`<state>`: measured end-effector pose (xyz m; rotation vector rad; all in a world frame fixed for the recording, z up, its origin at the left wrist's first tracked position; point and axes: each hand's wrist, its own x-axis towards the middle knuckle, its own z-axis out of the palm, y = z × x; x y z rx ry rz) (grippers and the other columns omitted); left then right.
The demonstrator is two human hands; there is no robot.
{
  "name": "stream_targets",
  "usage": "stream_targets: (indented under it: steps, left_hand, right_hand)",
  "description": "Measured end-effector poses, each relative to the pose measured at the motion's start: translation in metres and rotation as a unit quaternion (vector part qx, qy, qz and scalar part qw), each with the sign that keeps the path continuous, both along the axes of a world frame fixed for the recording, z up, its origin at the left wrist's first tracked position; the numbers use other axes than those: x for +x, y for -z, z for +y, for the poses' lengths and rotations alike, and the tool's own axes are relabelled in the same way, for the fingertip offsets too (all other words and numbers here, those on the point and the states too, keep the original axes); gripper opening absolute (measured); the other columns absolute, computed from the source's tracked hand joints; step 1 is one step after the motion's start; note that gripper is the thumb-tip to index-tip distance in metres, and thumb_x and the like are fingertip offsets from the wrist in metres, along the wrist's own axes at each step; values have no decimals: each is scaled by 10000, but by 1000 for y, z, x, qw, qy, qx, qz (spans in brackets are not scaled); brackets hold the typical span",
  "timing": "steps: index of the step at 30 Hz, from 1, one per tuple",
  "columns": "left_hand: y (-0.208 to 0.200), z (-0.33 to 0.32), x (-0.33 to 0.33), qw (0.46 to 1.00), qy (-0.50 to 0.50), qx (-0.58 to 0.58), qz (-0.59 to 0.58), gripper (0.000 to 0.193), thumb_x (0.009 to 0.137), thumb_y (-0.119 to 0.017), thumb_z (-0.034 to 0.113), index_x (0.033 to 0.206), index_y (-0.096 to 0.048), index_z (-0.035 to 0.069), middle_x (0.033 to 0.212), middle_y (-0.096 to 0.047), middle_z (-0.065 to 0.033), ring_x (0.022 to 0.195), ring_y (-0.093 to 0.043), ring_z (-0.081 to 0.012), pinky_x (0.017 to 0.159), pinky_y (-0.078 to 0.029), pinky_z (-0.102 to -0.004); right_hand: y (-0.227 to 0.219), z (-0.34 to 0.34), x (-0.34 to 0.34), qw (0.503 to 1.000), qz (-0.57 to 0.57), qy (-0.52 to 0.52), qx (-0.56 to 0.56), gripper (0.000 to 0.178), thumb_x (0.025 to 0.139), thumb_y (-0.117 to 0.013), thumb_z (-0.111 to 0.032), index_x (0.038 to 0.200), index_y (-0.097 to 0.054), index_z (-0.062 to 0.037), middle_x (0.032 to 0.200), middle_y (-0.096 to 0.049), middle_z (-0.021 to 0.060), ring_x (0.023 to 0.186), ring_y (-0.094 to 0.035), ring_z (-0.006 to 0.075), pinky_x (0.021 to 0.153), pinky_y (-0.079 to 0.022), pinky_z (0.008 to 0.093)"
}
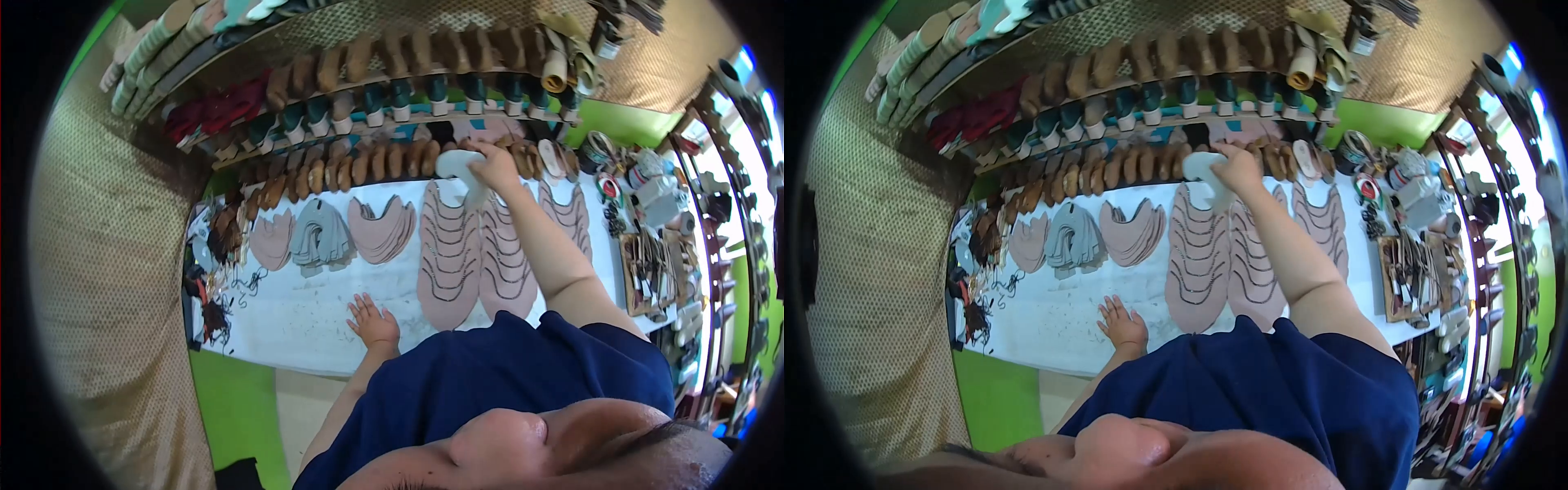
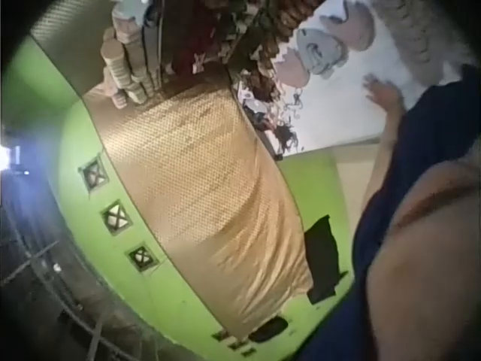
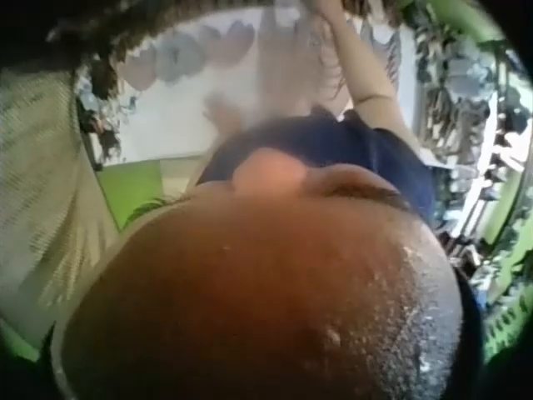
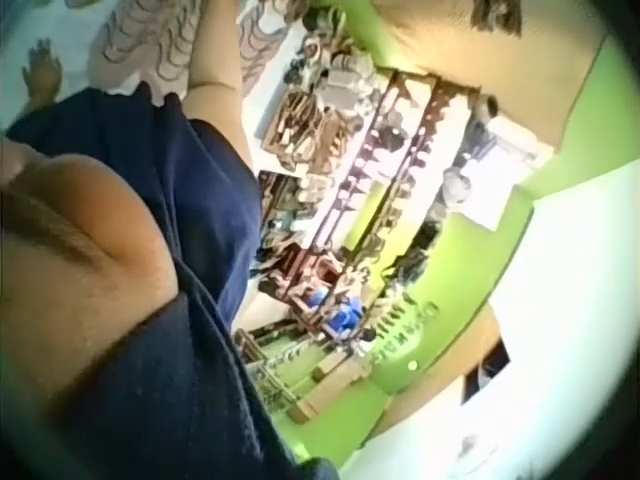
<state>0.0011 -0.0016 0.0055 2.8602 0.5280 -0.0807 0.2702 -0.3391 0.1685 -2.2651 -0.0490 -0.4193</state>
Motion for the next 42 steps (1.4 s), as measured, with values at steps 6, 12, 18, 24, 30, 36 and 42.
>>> stream_targets:
  steps: [6,12,18,24,30,36,42]
  left_hand:
    - [3,-2,-2,1000,4,17,-6,736,911,-496,340,1561,-250,99,1650,-167,-124,1528,-87,-347,1184,-53,-601]
    - [11,1,-5,999,8,38,-21,707,937,-474,344,1565,-244,117,1649,-174,-116,1520,-124,-356,1169,-102,-626]
    - [17,1,-4,998,7,49,-32,719,928,-485,349,1562,-249,103,1640,-195,-140,1502,-164,-395,1170,-116,-626]
    - [16,0,-4,998,7,52,-33,708,936,-485,351,1560,-259,105,1638,-203,-137,1501,-169,-394,1166,-128,-633]
    - [15,0,-5,998,5,62,-30,704,942,-482,350,1562,-253,106,1640,-201,-131,1503,-167,-389,1169,-124,-630]
    - [10,0,-4,999,-2,47,-13,711,941,-483,351,1566,-244,109,1646,-183,-129,1508,-152,-385,1172,-117,-626]
    - [6,-2,-3,999,-6,41,-18,712,937,-486,342,1565,-244,112,1645,-184,-129,1511,-143,-378,1176,-105,-618]
  right_hand:
    - [-11,-149,-79,965,35,121,-232,194,825,-618,-161,988,-668,-68,903,-694,201,839,-672,400,753,-529,499]
    - [46,-205,-185,920,119,107,-358,337,880,-482,-48,1192,-593,-107,908,-692,164,835,-678,373,695,-542,482]
    - [145,-224,-300,945,35,-36,-324,363,893,-511,-103,1218,-653,-176,1186,-684,89,1074,-648,300,917,-521,427]
    - [158,-217,-343,934,32,-66,-350,427,885,-517,-91,1281,-633,-202,1265,-663,56,1188,-611,264,1010,-488,390]
    - [170,-220,-358,934,18,-89,-345,435,885,-530,-75,1273,-638,-238,1289,-655,33,1204,-605,261,1028,-482,394]
    - [153,-210,-359,927,45,-113,-354,344,917,-575,-245,1248,-653,-192,1262,-668,41,1224,-592,249,1086,-410,451]
    - [152,-199,-326,911,92,-69,-397,577,917,-584,-441,1424,-501,-177,1496,-460,109,1398,-409,301,1165,-232,564]
